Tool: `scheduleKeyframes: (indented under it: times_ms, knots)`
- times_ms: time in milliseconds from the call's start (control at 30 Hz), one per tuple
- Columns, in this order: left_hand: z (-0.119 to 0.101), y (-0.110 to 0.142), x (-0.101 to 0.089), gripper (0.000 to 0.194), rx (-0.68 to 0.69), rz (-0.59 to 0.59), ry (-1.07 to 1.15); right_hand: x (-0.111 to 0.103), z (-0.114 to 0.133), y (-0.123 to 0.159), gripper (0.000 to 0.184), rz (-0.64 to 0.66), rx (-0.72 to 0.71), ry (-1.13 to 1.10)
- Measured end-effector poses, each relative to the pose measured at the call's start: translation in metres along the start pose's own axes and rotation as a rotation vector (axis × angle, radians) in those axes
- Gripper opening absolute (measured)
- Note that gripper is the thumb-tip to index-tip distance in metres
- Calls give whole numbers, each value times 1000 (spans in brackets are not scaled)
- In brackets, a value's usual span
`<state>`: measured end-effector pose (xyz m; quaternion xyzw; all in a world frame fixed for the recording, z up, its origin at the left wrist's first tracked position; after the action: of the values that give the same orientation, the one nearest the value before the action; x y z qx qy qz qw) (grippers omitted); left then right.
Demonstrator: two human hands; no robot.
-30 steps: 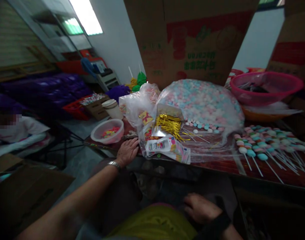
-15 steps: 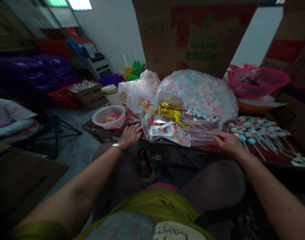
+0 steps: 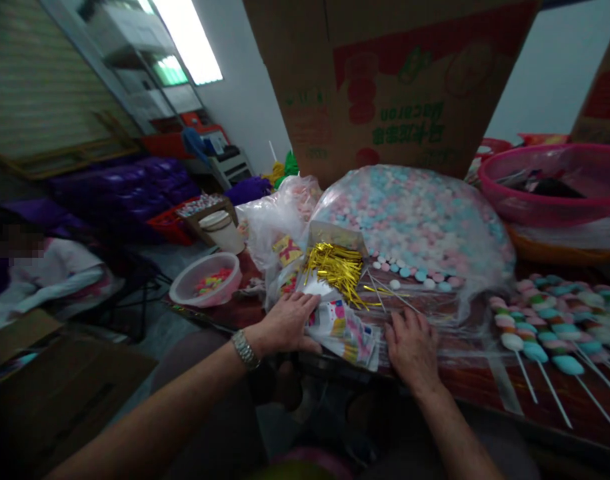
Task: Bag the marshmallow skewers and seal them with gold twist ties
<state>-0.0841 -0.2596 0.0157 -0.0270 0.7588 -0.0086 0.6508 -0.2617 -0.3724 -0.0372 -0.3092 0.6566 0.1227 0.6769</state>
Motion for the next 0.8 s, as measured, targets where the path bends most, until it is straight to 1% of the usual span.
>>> scheduleKeyframes:
  times_ms: [33, 67, 133, 200, 300, 367, 400, 433, 500, 567, 600, 667, 733, 767, 800]
  knots:
    - [1, -5, 5, 94, -18, 46, -13, -1, 3, 0, 33, -17, -20, 3]
    - [3, -7, 9, 88, -20, 66, -19, 0, 7, 0, 33, -30, -43, 6]
    - [7, -5, 10, 79, 13, 61, 1, 1, 11, 0, 32, -48, -85, 2]
    - [14, 0, 9, 73, 20, 51, 37, -2, 8, 1, 31, -106, -93, -25]
    - [23, 2, 6, 70, -34, 65, 54, -24, 5, 1, 30, -300, -72, -119]
    - [24, 0, 6, 68, -64, 89, 50, -43, 19, 1, 29, -421, -118, -270]
    - [22, -1, 6, 66, -73, 97, 45, -51, 32, 0, 29, -443, -161, -365]
    - [20, -2, 6, 67, -80, 100, 39, -55, 47, -3, 30, -429, -202, -457]
    - [15, -2, 8, 75, -78, 81, 42, -55, 81, -12, 38, -312, -229, -568]
    - [11, -1, 9, 86, -59, 17, 63, -48, 109, -20, 47, -178, -208, -574]
    - [10, 0, 9, 86, -48, -22, 77, -44, 119, -22, 47, -135, -202, -558]
    - [12, 2, 11, 71, -32, -94, 111, -41, 130, -25, 40, -106, -221, -524]
    - [16, 2, 11, 54, -28, -146, 157, -41, 131, -27, 36, -115, -249, -520]
    - [19, 3, 10, 50, -27, -164, 182, -42, 128, -29, 35, -121, -251, -541]
    - [22, 2, 9, 50, -30, -177, 202, -43, 124, -32, 31, -120, -247, -574]
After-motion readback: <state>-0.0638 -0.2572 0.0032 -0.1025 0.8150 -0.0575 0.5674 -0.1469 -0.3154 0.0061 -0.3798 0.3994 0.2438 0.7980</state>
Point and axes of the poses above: each hand's wrist, its own y-axis away from the middle knuckle, its own x-axis out of the palm, z = x × y, the point moved 10 cm from there along -y, towards the middle knuckle, and after that the axes turned 8 degrees about y, right-handed, at the moved point
